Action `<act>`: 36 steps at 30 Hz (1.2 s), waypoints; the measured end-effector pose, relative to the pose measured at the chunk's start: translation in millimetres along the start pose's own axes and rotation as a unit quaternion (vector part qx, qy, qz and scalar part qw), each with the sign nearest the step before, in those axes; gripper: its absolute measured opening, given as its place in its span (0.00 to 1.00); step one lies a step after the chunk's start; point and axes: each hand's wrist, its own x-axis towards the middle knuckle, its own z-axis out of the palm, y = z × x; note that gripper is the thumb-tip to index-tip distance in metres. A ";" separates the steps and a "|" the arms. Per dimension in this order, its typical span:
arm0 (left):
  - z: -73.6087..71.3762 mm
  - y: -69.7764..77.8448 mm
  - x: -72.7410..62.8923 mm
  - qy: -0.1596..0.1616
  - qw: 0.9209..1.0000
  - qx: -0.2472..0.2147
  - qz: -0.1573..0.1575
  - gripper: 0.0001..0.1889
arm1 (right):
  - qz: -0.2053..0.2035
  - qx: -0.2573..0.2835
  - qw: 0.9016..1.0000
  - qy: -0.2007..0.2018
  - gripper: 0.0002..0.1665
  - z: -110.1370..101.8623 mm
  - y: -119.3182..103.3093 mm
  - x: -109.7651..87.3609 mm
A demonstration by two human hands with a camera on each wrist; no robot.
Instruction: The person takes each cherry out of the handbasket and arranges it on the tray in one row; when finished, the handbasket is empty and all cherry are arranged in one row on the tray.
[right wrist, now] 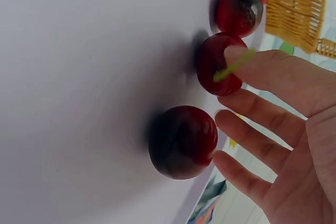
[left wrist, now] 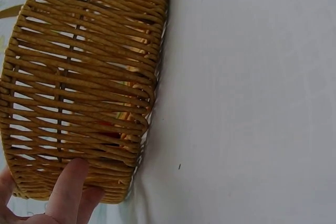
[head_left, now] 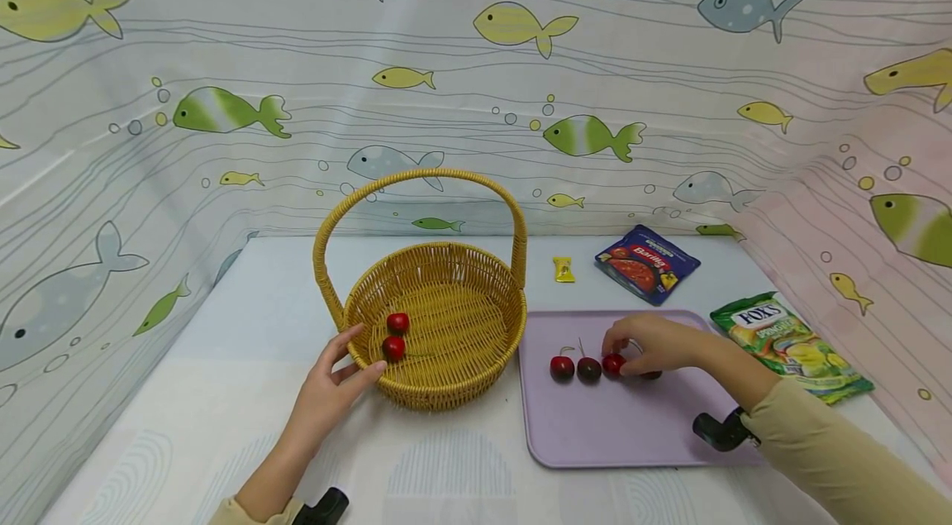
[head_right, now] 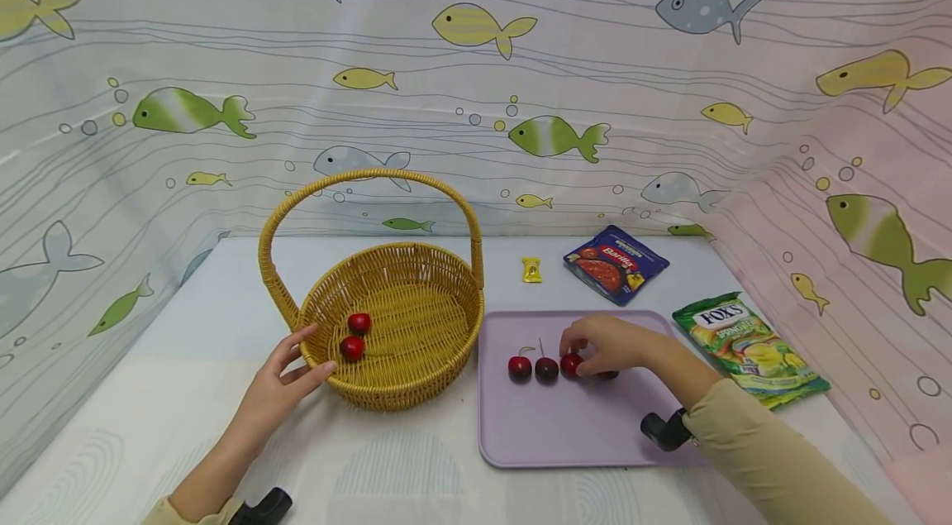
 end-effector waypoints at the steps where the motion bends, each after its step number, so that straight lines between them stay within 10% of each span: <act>1: 0.1 0.0 0.0 0.000 1.000 0.000 0.000 0.38 | -0.002 0.000 1.000 -0.001 0.12 0.3 -0.1 0.0; 36: -0.7 2.5 -1.1 -0.005 1.000 -0.008 -0.003 0.37 | -0.020 0.006 1.000 -0.009 0.20 -7.4 -7.4 -1.8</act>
